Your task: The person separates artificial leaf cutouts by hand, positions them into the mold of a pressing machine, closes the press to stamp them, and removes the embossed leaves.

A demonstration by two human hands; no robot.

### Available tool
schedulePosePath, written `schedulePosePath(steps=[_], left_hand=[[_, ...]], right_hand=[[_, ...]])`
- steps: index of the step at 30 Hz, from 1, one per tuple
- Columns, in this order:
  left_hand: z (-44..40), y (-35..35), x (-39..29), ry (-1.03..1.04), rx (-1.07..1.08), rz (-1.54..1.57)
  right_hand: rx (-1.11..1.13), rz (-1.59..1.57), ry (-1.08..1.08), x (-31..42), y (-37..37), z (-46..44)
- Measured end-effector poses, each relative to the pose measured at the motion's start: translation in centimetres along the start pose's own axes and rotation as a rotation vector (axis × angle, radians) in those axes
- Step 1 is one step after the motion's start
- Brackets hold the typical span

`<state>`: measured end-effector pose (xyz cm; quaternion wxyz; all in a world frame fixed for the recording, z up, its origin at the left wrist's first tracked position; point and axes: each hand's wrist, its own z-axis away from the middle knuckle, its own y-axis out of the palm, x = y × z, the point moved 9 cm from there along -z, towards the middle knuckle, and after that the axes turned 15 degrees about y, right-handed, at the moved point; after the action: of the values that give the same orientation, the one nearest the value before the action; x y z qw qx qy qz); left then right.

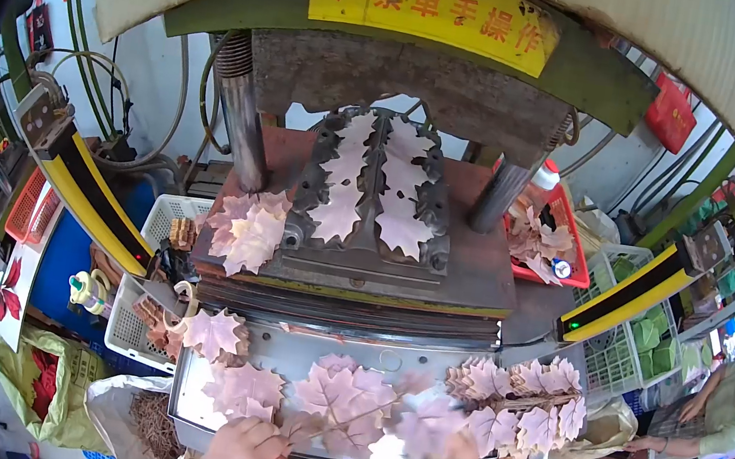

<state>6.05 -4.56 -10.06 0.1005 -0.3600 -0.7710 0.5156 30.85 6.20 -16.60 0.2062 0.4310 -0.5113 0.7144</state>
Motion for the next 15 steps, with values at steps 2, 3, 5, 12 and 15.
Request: schedulePosePath(steps=[2, 3, 5, 12, 15], left_hand=[[2.5, 2.4, 0.0, -0.052, -0.024, -0.023], [3.9, 3.5, 0.2, -0.087, -0.049, -0.035], [4.9, 4.3, 0.3, -0.119, -0.039, -0.123], [6.0, 5.0, 0.7, -0.151, -0.108, -0.125], [6.0, 5.0, 0.8, -0.177, -0.103, -0.125]], right_hand=[[-0.267, 0.201, -0.146, 1.1, 0.4, 2.6], [-0.322, 0.222, -0.206, 0.8, 1.2, 3.5], [-0.403, 0.306, -0.277, 1.4, 2.1, 4.2], [-0.496, 0.426, -0.317, -0.3, 3.2, 5.3], [-0.521, 0.406, -0.308, -0.5, 3.1, 5.4]])
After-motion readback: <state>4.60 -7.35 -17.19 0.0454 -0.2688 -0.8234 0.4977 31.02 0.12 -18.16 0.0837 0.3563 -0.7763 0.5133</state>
